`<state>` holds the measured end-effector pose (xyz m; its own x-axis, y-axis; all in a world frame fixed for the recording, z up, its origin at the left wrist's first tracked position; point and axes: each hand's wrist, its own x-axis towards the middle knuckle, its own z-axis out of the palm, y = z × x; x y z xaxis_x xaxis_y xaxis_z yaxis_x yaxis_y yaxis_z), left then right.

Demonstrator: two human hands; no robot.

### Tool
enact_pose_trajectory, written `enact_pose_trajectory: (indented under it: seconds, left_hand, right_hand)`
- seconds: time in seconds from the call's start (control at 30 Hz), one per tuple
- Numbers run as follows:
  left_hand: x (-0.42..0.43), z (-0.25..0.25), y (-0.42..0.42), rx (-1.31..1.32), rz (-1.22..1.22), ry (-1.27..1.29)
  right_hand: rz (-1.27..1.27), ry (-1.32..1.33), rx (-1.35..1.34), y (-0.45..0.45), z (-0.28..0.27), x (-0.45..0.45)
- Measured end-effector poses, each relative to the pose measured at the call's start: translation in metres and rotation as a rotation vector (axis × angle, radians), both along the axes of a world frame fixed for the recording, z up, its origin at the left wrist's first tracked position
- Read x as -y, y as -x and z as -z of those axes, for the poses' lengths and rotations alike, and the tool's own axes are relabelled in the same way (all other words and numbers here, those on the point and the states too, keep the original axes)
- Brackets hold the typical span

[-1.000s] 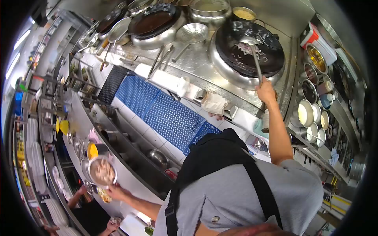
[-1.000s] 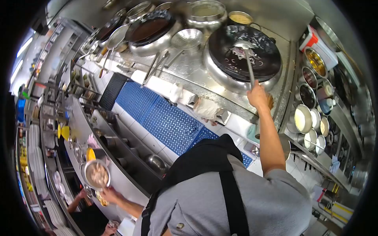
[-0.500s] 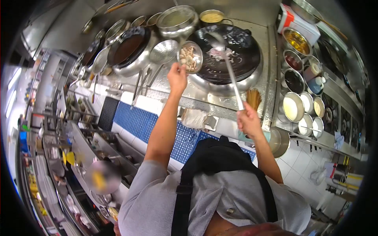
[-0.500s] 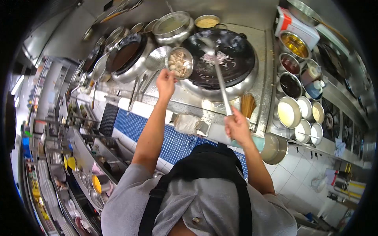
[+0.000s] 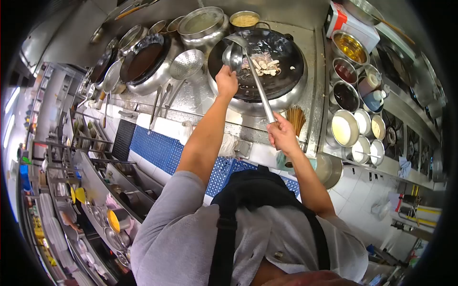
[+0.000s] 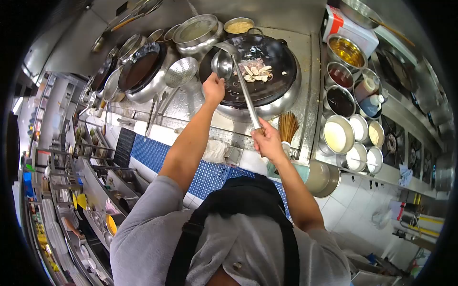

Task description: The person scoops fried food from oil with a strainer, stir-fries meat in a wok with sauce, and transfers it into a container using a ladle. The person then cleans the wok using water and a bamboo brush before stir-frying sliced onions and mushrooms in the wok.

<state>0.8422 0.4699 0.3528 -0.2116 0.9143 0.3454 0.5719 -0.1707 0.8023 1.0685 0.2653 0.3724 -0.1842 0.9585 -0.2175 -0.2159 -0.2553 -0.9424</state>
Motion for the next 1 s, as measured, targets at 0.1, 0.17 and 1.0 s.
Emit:
enact_pose_trajectory:
  seconds: [0.1,0.17,1.0]
  left_hand:
    - [0.019,0.013,0.038,0.618,0.019,-0.055]
    - [0.059,0.007,0.078,0.907,0.047,-0.088]
    - [0.83,0.181,0.328,1.067,-1.475,-0.78]
  right_hand:
    - [0.041,-0.099,0.125,0.009,0.035,-0.01]
    - [0.069,-0.019,0.253,0.001,0.054,-0.021]
    - [0.388,-0.336,1.128,0.021,0.101,-0.043]
